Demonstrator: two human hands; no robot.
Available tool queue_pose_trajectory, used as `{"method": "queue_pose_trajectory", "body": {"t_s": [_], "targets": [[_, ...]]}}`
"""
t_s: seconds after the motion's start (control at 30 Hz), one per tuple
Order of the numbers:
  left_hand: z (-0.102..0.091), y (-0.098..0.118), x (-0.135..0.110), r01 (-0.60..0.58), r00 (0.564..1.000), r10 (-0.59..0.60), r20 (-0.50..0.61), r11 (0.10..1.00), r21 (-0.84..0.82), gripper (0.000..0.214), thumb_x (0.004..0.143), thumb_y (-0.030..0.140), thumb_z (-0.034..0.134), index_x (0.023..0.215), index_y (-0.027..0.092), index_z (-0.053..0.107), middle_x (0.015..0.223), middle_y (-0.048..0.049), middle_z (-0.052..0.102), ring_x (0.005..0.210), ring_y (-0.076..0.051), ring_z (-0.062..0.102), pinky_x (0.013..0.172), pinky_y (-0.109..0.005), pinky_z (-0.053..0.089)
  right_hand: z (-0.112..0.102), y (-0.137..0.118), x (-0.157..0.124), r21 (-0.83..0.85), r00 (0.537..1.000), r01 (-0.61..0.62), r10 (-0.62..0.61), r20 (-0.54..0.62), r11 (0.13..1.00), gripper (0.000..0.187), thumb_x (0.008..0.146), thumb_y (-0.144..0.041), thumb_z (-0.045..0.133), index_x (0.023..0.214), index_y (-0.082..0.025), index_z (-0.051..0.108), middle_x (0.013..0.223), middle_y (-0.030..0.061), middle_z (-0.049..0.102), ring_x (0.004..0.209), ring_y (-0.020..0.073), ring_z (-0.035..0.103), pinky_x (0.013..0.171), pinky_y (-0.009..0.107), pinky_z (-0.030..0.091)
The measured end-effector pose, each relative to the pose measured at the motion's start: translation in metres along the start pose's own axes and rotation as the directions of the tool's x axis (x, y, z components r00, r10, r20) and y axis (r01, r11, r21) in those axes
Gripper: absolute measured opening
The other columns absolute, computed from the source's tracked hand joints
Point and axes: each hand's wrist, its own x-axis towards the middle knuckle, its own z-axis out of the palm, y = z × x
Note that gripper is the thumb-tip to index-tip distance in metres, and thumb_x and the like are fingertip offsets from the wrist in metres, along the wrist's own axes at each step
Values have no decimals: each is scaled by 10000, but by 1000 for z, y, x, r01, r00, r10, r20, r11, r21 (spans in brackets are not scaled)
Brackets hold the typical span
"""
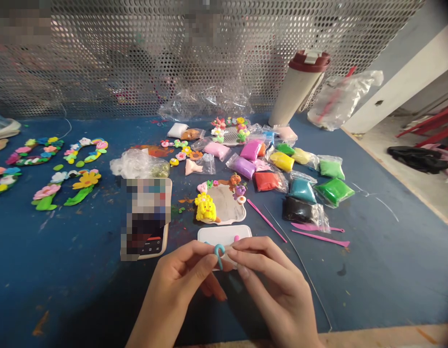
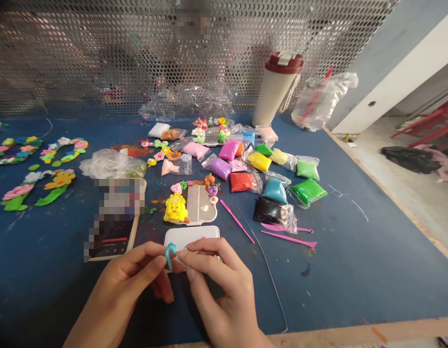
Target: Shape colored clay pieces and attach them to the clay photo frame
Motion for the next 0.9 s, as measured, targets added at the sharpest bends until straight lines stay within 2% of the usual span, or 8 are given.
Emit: {"method": "queue_pose_trajectory", "body": {"t_s": [0.27,0.9], "targets": [[0,-1,-2,-3,999,4,-44,1000,23,167,877,344,618,893,208,715,538,48,630,527,-114,629,550,-188,476,3,-1,0,15,999,44,-44,21,999,402,857,-29,543,1104,-309,692,1016,41,633,874,145,659,722,247,557],[-1,-2,-1,7,999,-5,-54,999,32,141,885,343,617,877,232,704,565,67,662,545,-96,623,571,-167,466,3,0,0,6,997,46,-46,63,999,352,858,-31,544,1074,-263,699,1021,49,624,889,140,655,744,231,547]]}}
